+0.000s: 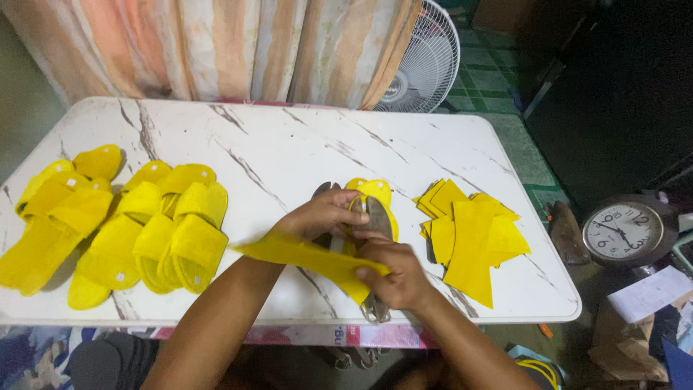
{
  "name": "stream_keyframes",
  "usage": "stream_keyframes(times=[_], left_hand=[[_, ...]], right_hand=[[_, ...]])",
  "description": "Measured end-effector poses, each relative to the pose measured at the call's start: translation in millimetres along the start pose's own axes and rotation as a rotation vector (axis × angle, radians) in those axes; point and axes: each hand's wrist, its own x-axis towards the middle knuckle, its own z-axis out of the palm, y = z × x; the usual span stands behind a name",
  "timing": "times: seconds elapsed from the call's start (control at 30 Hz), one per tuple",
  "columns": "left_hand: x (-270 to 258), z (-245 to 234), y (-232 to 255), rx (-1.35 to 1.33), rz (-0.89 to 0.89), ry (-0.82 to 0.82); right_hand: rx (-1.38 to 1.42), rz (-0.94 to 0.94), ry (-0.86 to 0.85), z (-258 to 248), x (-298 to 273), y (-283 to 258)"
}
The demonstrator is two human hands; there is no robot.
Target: The person assembles yellow foam slippers by hand. They pick up a brown slipper sole and a yellow foam strap, then wrap the strap around the sole to form the upper part of the slipper. The person repeats this process for multiple pairs, placing the finished slippers on the table.
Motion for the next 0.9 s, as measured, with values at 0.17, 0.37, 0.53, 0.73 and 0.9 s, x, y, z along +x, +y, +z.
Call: stream_keyframes(times=[0.17, 0.37, 0.53, 0.73, 0.9], left_hand=[[5, -11, 3, 0.121, 0.042, -0.025], [-9, 18, 44, 0.304, -0.133, 0.171], [-9, 23, 51, 0.262, -0.142, 0.174], [-12, 25, 54, 0.242, -0.171, 0.174], [-13, 28, 52, 0.265, -0.107, 0.17]], right_hand=[[0.318, 0.668, -0.081, -84, -12, 13], [0.124, 0.999, -0.126, -108, 10, 13], [0.152, 1.008, 0.185, -70, 16, 5], [0.196, 0.911, 0.369, -45, 14, -11], [0.339, 0.783, 0.434, -39, 12, -17]])
